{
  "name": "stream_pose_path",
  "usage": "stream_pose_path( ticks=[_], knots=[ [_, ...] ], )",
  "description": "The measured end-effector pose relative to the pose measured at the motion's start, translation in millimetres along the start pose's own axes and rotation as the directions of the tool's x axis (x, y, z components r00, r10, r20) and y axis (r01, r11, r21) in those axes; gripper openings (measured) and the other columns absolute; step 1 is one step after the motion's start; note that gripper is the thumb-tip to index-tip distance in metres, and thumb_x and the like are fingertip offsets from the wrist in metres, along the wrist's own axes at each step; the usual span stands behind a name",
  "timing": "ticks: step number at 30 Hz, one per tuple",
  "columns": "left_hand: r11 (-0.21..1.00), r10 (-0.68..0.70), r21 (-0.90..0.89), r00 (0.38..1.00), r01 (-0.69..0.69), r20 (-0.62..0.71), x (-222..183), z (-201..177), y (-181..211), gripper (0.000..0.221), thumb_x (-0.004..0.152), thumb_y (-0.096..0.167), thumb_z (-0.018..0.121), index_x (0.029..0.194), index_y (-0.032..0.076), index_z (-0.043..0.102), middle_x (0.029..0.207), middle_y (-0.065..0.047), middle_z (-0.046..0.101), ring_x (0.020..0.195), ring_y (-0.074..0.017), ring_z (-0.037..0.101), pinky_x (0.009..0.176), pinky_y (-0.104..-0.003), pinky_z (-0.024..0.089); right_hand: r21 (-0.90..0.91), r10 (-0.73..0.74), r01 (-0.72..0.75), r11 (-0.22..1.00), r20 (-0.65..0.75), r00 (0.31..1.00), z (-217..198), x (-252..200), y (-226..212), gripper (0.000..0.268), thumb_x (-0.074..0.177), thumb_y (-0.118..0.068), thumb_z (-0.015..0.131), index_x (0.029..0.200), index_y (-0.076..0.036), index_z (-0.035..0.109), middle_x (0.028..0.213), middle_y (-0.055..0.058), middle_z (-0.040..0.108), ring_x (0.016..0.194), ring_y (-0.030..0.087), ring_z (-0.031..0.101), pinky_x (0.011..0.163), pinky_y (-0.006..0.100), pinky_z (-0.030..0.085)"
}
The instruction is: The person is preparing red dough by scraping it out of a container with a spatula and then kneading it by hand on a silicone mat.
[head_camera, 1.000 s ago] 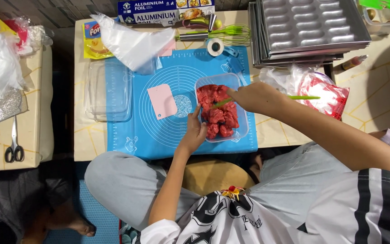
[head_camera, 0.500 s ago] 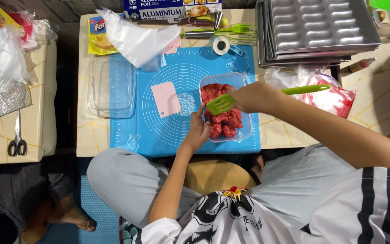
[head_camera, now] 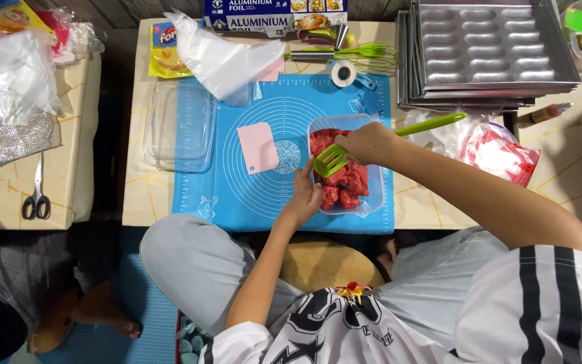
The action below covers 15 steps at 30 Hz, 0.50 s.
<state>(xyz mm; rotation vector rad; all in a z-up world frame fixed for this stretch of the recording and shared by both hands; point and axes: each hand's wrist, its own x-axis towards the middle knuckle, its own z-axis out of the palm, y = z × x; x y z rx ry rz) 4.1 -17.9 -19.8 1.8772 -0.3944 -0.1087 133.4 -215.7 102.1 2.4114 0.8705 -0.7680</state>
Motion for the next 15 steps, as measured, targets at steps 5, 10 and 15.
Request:
stream_pose_path(
  ticks=[5, 10, 15],
  knots=[
    [1.0, -0.016, 0.016, 1.0, 0.016, 0.002, -2.0, -2.9, 11.8, 0.07, 0.1, 0.029, 0.029, 0.163, 0.021, -0.001, 0.117, -0.015, 0.036, 0.114, -0.0348, 0.042, 0.108, -0.051, 0.036, -0.021, 0.033, -0.034, 0.999, -0.034, 0.999, 11.9, 17.1, 1.2, 0.041, 0.102, -0.051, 0.047, 0.13, -0.022, 0.048, 0.084, 0.0, 0.068, 0.08, 0.021, 0.073, 0.067, 0.039, 0.063],
    [1.0, -0.022, 0.014, 1.0, 0.023, -0.005, -0.6, 0.2, 8.0, 0.072, 0.1, 0.026, 0.03, 0.163, 0.022, -0.003, 0.119, -0.015, 0.036, 0.113, -0.0355, 0.042, 0.107, -0.051, 0.036, 0.031, 0.067, -0.066, 0.997, -0.013, 0.998, 12.8, 28.6, -0.6, 0.042, 0.103, -0.049, 0.048, 0.132, -0.019, 0.047, 0.088, 0.002, 0.07, 0.084, 0.023, 0.073, 0.069, 0.041, 0.063],
    [1.0, -0.027, 0.015, 1.0, 0.027, 0.004, 0.9, 0.9, 11.2, 0.07, 0.101, 0.026, 0.029, 0.163, 0.02, -0.003, 0.123, -0.017, 0.035, 0.118, -0.0379, 0.04, 0.109, -0.052, 0.034, 0.059, 0.095, -0.095, 0.994, 0.008, 0.995, 18.6, 37.7, -4.3, 0.043, 0.102, -0.048, 0.051, 0.132, -0.017, 0.049, 0.091, 0.003, 0.072, 0.085, 0.025, 0.074, 0.069, 0.043, 0.062]
  ],
)
